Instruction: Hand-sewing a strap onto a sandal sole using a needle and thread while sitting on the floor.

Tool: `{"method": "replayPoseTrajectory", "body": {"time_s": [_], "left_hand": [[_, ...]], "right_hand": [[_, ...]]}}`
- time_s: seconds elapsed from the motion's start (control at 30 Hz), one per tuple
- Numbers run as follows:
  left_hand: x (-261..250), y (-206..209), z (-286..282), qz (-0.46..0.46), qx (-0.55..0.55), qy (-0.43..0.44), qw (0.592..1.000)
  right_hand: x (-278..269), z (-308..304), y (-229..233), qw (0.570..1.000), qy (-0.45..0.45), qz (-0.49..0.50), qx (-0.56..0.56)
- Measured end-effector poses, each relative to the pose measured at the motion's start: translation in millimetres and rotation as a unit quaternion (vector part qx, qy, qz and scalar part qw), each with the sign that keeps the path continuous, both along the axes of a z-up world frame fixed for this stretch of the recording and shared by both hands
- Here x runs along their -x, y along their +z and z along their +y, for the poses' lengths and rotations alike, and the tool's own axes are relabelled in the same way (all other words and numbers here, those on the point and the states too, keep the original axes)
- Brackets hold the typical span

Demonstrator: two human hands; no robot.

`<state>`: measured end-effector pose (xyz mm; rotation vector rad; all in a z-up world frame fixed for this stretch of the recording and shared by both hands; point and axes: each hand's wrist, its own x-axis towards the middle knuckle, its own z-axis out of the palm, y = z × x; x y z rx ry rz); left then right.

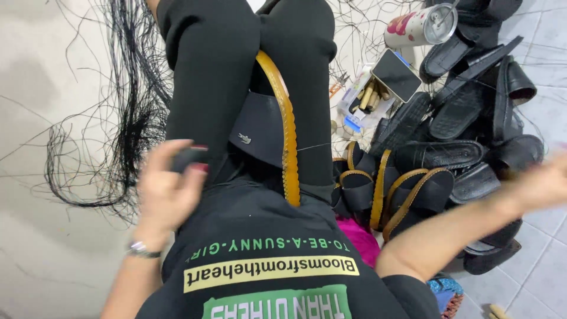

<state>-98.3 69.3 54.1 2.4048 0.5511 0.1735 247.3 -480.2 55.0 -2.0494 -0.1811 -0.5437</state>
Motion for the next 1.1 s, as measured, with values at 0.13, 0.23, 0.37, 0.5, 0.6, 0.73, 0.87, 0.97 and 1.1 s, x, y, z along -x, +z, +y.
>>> {"method": "replayPoseTrajectory", "body": {"time_s": [0.13, 0.23, 0.37, 0.5, 0.6, 0.73, 0.87, 0.97, 1.1], "left_hand": [[-23.3, 1.4, -36.1, 0.049, 0.192, -0.06, 0.978], [-21.7, 27.8, -14.8, 0.211, 0.427, -0.057, 0.878], [3.4, -15.7, -28.3, -0.071, 0.7, -0.077, 0.706], [-26.9, -6.3, -23.2, -0.122, 0.299, -0.081, 0.943], [-4.1, -14.3, -18.8, -0.048, -0.01, -0.085, 0.995], [25.6, -12.9, -32.3, -0.031, 0.192, -0.121, 0.973], [45.6, -16.8, -37.6, -0.032, 0.246, -0.114, 0.962], [51.3, -22.3, -21.0, -0.024, 0.282, -0.098, 0.954], [57.7, -42.5, 47.0, 0.185, 0.452, 0.108, 0.866]], "right_hand": [[79.2, 235.6, 30.5, 0.911, 0.357, 0.159, 0.133], [116.3, 281.4, 27.3, 0.82, 0.5, 0.262, 0.1], [121.7, 283.4, 11.7, 0.797, 0.525, 0.296, 0.031], [144.3, 283.0, -15.7, 0.721, 0.465, 0.409, -0.311], [155.3, 296.0, -28.3, 0.669, 0.413, 0.446, -0.428], [166.3, 318.2, -18.4, 0.752, 0.379, 0.431, -0.324], [176.1, 324.7, -29.6, 0.757, 0.373, 0.432, -0.316], [169.1, 314.1, -31.7, 0.76, 0.359, 0.435, -0.323], [134.1, 287.0, -10.7, 0.768, 0.376, 0.461, -0.239]]}}
